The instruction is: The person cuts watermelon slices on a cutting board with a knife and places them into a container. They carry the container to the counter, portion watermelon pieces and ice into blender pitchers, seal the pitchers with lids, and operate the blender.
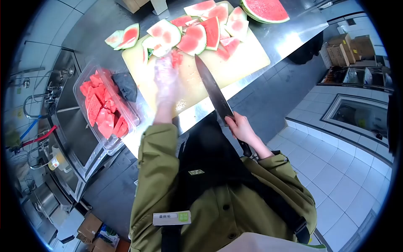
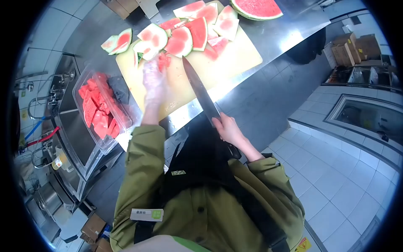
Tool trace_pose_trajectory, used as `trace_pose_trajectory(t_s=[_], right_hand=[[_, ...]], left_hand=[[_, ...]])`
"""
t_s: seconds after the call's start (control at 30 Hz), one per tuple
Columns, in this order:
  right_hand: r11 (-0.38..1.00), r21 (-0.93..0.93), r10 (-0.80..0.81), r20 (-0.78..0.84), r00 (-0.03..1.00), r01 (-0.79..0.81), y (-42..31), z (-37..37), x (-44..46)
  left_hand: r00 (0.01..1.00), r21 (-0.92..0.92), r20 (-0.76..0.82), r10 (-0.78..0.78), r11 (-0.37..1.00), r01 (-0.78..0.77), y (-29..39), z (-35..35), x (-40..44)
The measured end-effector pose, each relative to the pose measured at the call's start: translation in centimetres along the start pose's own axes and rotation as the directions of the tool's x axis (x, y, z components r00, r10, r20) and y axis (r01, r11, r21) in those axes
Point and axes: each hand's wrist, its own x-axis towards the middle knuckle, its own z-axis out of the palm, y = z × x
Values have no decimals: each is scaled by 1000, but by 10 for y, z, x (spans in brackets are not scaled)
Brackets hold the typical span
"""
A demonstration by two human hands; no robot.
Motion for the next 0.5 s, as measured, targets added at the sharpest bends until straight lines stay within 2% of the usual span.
trace_pose_trajectory(t_s=[0.07,0.17,0.2,0.23,0.27,0.3,0.33,0.37,0.43,0.47,0.5], right_hand=[[998,65,-27,5,1000,27,0,-3,3],[981,189,-36,-38,999,43,-3,2,-11],[984,170,69,-67,995,-57,-2,1,-22],[985,148,114,-135,984,-94,1,-2,-26],[978,189,120,-143,982,-92,3,-5,-28],[972,237,45,-138,989,-11,-7,-5,-32],[960,278,-7,-112,994,38,-2,-3,-21],[947,313,-24,-135,991,65,5,-3,-22],[963,253,-28,-229,973,87,0,-3,-17],[951,299,-8,-225,974,78,8,-6,-14],[932,337,-40,-265,963,131,0,-5,-28]], left_hand=[[997,-213,-53,50,975,-60,-1,-7,6],[935,-651,-222,-275,756,67,-25,16,12],[854,-986,-156,-497,128,-106,-8,-5,9],[861,-967,-253,-441,149,-208,-24,-20,2],[829,-950,-306,-468,204,-235,-39,-52,-9],[795,-930,-358,-491,268,-253,-46,-97,-20],[722,-935,-268,-638,354,-34,-37,-156,-25],[658,-898,-334,-675,439,-4,-60,-180,-25],[855,-850,-350,-383,513,-118,-140,-181,-2],[885,-752,-93,-457,615,238,-142,-187,5],[941,-421,-36,-337,859,291,-129,-208,-3]])
